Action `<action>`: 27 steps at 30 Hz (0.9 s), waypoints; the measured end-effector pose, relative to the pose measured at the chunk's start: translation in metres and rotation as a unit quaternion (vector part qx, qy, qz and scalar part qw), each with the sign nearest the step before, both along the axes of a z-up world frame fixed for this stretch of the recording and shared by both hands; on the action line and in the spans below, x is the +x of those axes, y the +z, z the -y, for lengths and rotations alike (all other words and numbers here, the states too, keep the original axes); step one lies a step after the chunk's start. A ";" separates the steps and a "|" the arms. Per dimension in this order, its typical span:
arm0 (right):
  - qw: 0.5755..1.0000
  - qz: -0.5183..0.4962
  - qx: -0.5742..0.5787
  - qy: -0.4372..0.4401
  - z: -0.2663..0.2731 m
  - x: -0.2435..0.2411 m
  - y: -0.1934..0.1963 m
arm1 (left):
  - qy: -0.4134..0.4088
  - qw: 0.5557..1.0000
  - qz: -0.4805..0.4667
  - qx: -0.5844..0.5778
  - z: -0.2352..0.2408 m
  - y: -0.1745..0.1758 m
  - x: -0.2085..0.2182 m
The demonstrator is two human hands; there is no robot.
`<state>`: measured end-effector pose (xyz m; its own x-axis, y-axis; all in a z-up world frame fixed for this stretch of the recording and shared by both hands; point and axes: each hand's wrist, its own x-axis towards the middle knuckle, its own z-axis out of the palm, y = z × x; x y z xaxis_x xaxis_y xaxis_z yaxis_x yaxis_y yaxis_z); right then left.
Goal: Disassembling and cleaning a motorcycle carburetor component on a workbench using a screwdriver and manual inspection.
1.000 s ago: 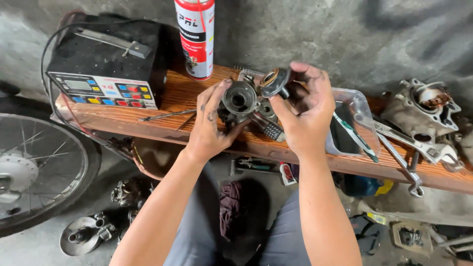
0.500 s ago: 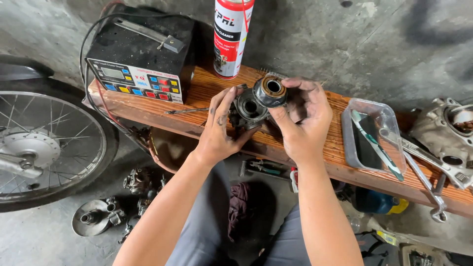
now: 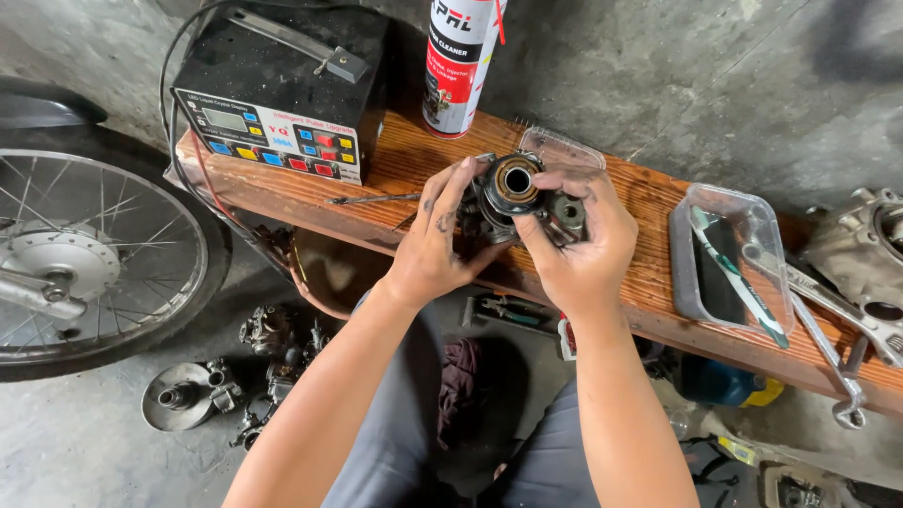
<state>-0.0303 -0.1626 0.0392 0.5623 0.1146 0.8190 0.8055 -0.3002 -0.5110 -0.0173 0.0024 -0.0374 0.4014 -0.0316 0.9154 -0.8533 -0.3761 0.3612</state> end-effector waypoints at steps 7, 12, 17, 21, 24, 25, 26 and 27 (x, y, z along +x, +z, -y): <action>0.997 0.006 -0.052 -0.048 0.015 -0.003 -0.008 | 0.008 1.000 0.004 -0.007 0.000 0.002 -0.001; 0.998 -0.043 -0.052 0.007 0.019 -0.009 0.003 | 0.019 1.000 0.017 0.014 0.000 0.000 -0.001; 0.997 -0.068 -0.035 0.014 0.019 -0.011 0.003 | 0.024 1.000 0.013 0.009 0.002 0.000 0.000; 0.995 -0.099 -0.022 0.018 0.021 -0.014 0.004 | 0.023 1.000 0.016 -0.003 0.002 0.002 0.000; 0.995 -0.098 -0.030 0.014 0.024 -0.012 0.001 | 0.009 1.000 0.004 -0.007 0.002 0.001 -0.001; 0.995 -0.098 -0.030 0.014 0.024 -0.012 0.003 | 0.009 1.000 0.004 -0.007 0.002 0.002 -0.001; 0.994 -0.098 -0.043 0.009 0.024 -0.012 0.005 | 0.007 1.000 0.005 -0.007 0.002 0.004 -0.001; 0.994 -0.098 -0.056 0.004 0.024 -0.012 0.007 | 0.005 1.000 0.007 -0.007 0.002 0.005 -0.002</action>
<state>-0.0426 -0.1870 0.0466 0.7086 0.2039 0.6755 0.6960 -0.3589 -0.6219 -0.0192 0.0008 -0.0326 0.3892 -0.0154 0.9210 -0.8542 -0.3803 0.3546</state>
